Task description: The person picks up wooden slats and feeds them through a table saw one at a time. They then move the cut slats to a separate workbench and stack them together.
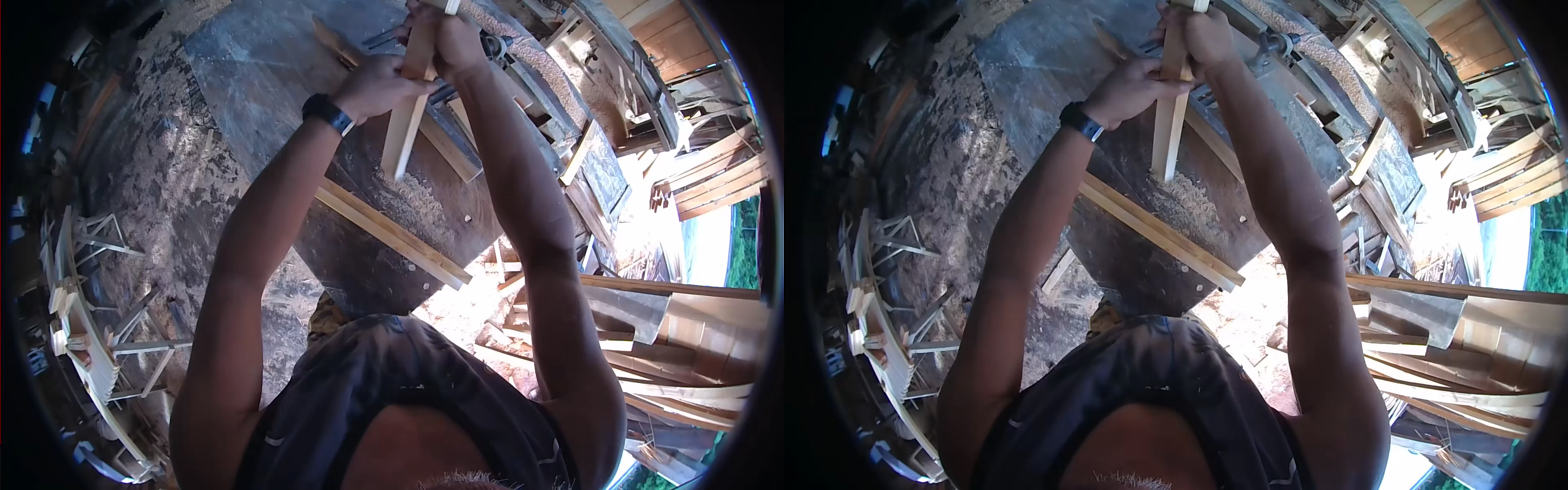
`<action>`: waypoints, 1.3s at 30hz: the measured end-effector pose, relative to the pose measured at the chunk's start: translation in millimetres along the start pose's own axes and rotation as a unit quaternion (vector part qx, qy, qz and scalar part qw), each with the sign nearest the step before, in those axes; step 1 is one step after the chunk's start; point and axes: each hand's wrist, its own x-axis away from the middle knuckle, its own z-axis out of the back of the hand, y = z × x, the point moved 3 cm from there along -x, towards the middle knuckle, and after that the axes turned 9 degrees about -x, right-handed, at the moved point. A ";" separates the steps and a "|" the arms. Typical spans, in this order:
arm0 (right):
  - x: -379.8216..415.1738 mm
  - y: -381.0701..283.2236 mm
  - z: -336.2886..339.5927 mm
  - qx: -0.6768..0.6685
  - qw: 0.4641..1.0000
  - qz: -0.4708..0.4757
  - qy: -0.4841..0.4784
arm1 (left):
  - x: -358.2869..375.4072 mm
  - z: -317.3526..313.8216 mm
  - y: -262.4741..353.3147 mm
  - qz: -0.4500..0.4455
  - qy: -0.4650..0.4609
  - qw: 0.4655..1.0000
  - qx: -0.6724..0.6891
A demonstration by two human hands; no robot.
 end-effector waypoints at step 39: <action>-81.7 37.3 -51.1 0.192 0.947 0.256 0.036 | -73.5 29.2 -81.1 -0.010 0.266 0.906 -0.330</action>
